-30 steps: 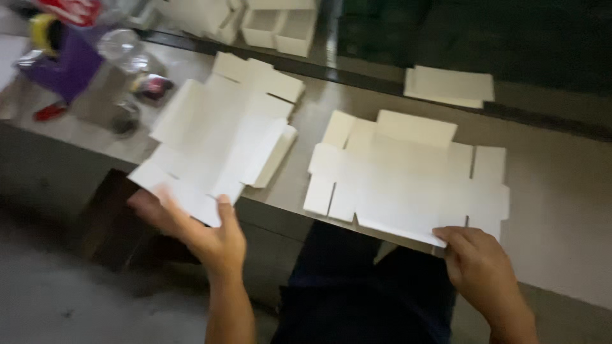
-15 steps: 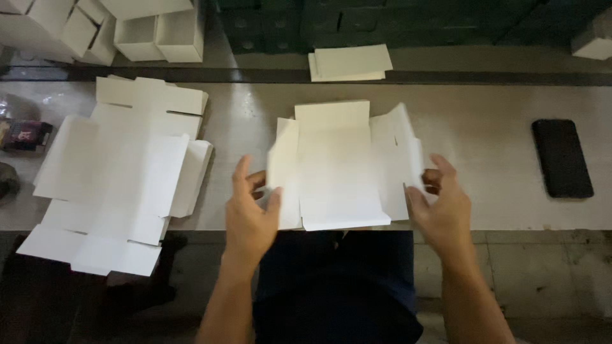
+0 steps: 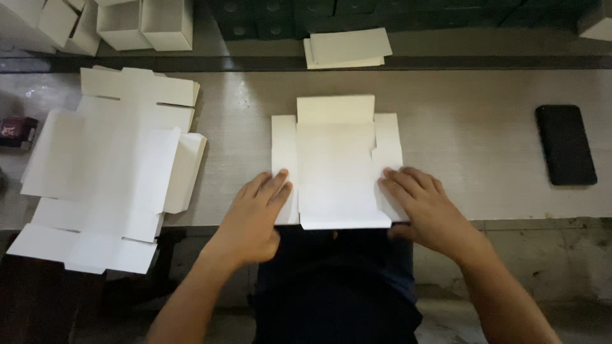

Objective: The person folds flat white cardboard pieces into small rectangular boxes by hand. They fold the side flaps, tuck the tabs into slots, and then place the finished boxes on the table.

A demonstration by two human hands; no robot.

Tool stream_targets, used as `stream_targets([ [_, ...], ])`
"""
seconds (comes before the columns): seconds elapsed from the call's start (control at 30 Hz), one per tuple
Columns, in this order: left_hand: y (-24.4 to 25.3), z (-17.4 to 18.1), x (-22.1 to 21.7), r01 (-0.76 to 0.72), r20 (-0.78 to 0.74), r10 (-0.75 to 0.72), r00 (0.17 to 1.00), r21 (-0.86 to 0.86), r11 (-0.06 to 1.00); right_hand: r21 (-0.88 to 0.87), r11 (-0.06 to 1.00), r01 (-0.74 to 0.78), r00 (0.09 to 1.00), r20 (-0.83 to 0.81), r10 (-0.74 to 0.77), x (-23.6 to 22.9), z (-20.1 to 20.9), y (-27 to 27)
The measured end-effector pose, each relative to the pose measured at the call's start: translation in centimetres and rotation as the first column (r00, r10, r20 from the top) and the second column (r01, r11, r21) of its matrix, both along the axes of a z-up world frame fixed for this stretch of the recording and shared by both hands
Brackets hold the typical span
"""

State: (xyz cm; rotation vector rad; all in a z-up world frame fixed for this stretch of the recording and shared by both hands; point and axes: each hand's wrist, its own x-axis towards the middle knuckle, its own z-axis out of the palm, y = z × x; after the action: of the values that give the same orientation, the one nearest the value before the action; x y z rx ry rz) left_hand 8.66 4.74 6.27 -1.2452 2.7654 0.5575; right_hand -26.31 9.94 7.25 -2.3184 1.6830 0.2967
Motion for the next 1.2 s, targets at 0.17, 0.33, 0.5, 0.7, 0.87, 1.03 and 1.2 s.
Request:
stream_targets([
  [0.17, 2.2, -0.8, 0.9, 0.067, -0.025, -0.069, 0.997, -0.078, 0.995, 0.017, 0.994, -0.112, 0.993, 0.036, 0.111, -0.1, 1.7, 1.5],
  [0.33, 2.0, -0.7, 1.0, 0.073, -0.010, -0.073, 0.997, -0.062, 0.995, 0.175, 0.973, -0.151, 0.943, 0.322, 0.088, -1.4, 3.6, -0.1],
  [0.5, 1.8, -0.5, 0.9, 0.101, 0.020, -0.100, 0.995, -0.093, 0.991, -0.220, 0.955, -0.197, 0.980, -0.073, 0.186, -0.2, 2.7, -2.2],
  [0.7, 0.0, -0.4, 0.9, 0.134, -0.123, -0.153, 0.981, -0.148, 0.980, -0.189, 0.866, -0.464, 0.864, -0.315, 0.393, -0.2, 1.7, -3.6],
  [0.87, -2.7, -0.4, -1.7, 0.200, -0.019, -0.214, 0.977, -0.294, 0.935, -0.212, 0.810, -0.547, 0.829, -0.267, 0.491, -1.3, 0.0, -4.9],
  [1.03, -3.4, -0.8, -2.5, 0.286, 0.043, -0.291, 0.956, -0.377, 0.881, -0.262, 0.806, -0.531, 0.847, -0.185, 0.498, -2.8, -1.7, -5.3],
  [1.2, -3.0, 0.4, -2.2, 0.258, 0.031, -0.265, 0.964, -0.359, 0.897, -0.341, 0.712, -0.614, 0.771, -0.065, 0.633, -3.5, -2.4, -6.0],
])
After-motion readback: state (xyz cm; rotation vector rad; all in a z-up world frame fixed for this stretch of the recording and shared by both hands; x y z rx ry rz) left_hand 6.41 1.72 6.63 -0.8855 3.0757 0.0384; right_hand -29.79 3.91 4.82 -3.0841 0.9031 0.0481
